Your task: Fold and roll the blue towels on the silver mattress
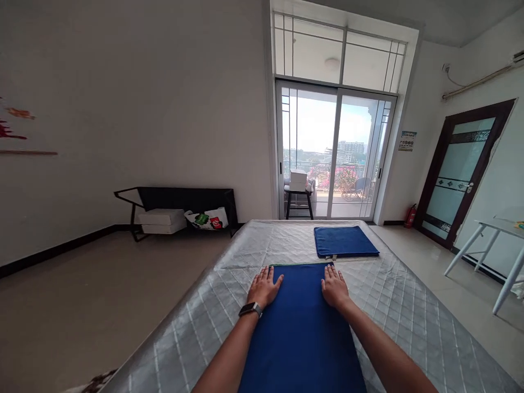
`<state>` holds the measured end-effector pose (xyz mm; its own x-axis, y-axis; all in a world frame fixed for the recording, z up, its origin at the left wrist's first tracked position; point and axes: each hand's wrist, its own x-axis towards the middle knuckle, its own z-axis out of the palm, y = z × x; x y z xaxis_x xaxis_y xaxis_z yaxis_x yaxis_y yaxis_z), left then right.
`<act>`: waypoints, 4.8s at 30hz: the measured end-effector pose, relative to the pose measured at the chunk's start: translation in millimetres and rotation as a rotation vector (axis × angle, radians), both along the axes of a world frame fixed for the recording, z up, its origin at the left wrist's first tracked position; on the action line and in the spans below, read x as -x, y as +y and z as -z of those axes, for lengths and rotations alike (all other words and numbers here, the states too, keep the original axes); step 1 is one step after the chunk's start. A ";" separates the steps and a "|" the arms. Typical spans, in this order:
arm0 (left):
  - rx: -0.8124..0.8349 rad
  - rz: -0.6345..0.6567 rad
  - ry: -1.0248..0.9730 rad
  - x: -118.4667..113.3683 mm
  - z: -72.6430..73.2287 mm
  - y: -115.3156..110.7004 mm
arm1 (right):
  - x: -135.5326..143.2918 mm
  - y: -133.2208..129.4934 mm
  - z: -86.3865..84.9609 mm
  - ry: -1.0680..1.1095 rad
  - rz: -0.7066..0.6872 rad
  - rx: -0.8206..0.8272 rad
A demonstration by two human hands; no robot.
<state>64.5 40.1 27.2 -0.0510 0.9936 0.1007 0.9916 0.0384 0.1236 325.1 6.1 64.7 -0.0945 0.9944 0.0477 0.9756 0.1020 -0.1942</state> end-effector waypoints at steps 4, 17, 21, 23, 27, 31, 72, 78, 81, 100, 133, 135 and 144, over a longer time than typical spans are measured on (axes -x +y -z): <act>-0.028 0.000 0.006 -3.2 -2.8 -3.2 | -1.7 -21.1 3.8 0.032 -0.027 0.053; -0.257 0.478 0.059 -94.1 9.4 -16.7 | -3.4 -25.6 9.9 0.070 -0.031 0.058; -0.216 0.550 0.052 -117.5 24.2 -28.8 | -4.5 -25.7 9.7 0.065 -0.055 0.069; -0.175 0.512 0.037 -104.9 25.3 -35.1 | -3.2 -25.3 8.6 0.080 -0.037 0.067; -0.074 0.296 0.027 -42.9 21.0 -47.7 | -0.8 -24.7 7.2 0.089 -0.007 0.063; -0.045 0.155 0.022 6.6 17.0 -62.2 | -1.0 -26.0 6.0 0.085 -0.008 0.066; -0.146 0.559 0.025 -126.2 14.6 -105.5 | -3.0 -81.0 13.2 0.128 -0.062 0.096; -0.086 0.414 0.059 -55.0 19.3 -121.5 | -0.7 -82.4 6.8 0.151 -0.016 0.106; -0.075 0.319 0.057 -9.2 27.8 -132.5 | -1.1 -83.4 4.3 0.149 -0.022 0.109; -0.080 0.210 0.018 14.3 27.7 -150.0 | -4.4 -127.0 -3.8 0.038 -0.002 0.098; 0.087 0.269 0.046 -11.7 3.2 -213.5 | -9.7 -183.9 1.7 0.147 -0.078 0.051; 0.095 0.263 0.076 3.6 5.5 -220.3 | -9.6 -184.3 0.0 0.143 -0.079 0.055; 0.096 0.383 0.088 27.6 26.1 -222.8 | -14.9 -191.2 -13.3 0.089 -0.095 0.112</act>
